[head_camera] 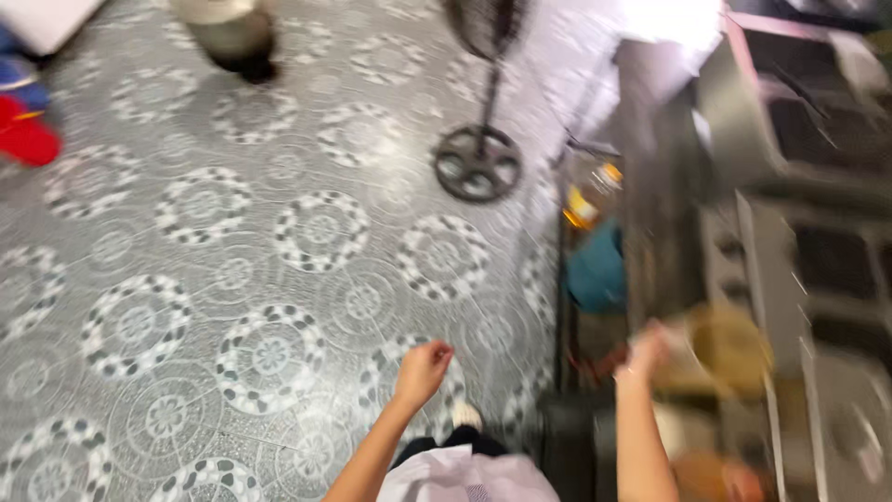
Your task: The person places shredded purple cabbage, baby corn, fish balls, sausage slices and enoki mushrooms from a red basket and trays into black pots on a gas stove. They then scoop broth from a large pot on the floor into a plastic pitcher and pour the broth into the filled pots.
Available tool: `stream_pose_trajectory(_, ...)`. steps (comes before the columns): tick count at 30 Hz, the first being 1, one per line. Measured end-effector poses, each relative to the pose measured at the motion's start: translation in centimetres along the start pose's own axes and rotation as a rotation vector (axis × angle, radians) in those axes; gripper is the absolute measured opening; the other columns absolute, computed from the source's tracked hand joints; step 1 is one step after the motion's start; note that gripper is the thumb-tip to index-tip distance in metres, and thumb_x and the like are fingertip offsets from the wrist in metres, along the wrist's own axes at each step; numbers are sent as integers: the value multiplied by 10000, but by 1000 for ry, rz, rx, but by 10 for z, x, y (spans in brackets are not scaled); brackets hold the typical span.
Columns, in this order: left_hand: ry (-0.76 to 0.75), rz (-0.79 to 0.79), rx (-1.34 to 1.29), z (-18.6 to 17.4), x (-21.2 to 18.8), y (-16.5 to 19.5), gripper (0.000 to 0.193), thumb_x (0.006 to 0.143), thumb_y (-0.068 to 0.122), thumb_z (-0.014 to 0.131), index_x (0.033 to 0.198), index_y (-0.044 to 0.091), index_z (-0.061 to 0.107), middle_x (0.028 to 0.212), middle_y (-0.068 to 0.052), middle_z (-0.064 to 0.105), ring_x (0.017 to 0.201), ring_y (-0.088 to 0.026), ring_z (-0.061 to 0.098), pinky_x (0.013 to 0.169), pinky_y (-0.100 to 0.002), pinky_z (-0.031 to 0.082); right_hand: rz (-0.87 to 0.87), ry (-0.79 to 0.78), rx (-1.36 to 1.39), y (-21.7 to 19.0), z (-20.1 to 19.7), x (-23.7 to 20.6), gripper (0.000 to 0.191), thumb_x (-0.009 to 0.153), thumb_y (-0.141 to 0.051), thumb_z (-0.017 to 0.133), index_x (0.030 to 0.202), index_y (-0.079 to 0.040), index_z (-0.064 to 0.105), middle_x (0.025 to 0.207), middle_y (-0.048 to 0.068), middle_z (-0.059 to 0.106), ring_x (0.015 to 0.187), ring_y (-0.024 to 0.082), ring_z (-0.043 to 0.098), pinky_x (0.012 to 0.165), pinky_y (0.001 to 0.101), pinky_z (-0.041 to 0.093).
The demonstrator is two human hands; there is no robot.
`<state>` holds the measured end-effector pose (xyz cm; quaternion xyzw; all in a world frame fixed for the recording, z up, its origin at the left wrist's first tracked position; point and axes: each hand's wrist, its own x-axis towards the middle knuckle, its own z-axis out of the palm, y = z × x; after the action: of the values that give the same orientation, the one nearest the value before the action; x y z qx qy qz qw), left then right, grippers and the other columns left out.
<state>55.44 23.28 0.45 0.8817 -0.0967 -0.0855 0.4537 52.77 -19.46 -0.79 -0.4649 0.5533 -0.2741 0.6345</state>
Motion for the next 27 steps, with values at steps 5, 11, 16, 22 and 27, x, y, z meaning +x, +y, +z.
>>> stream_pose_trajectory(5, 294, -295, -81, -60, 30, -114, 194, 898, 232, 708, 1001, 74, 750, 875, -121, 781, 779, -249, 771, 704, -370, 587, -333, 125, 133, 5, 122, 0, 377, 1006, -468, 617, 1046, -99, 681, 1000, 14, 683, 872, 165, 612, 791, 367, 502)
stream_pose_trajectory(11, 423, -506, -259, -121, 75, -229, 157, 898, 175, 679, 985, 68, 752, 855, -87, 804, 767, -184, 799, 703, -322, 597, -249, -404, 226, 106, 351, -76, 196, 999, -269, 574, 869, -131, 620, 808, 20, 593, 741, 148, 538, 711, 324, 451)
stream_pose_trajectory(16, 459, -513, -175, -249, 209, -284, 168, 898, 194, 682, 1011, 91, 752, 846, -81, 794, 761, -181, 784, 694, -326, 590, -150, -848, 85, 120, 539, -142, 244, 932, -209, 524, 766, -52, 608, 739, 55, 617, 717, 156, 575, 714, 322, 463)
stream_pose_trajectory(22, 500, -296, -286, -374, 413, -282, 217, 889, 137, 646, 1080, 76, 728, 875, -104, 780, 778, -230, 756, 705, -347, 581, -261, -1080, -61, 121, 694, -183, 188, 933, -145, 612, 783, -35, 589, 741, 14, 571, 708, 122, 523, 700, 285, 428)
stream_pose_trajectory(27, 439, -118, -146, -464, 575, -270, 134, 913, 130, 685, 999, 36, 730, 962, -128, 732, 820, -252, 746, 739, -365, 573, -306, -1227, -128, 123, 859, -205, 260, 975, -170, 616, 757, -36, 574, 706, 2, 537, 665, 100, 484, 625, 273, 381)
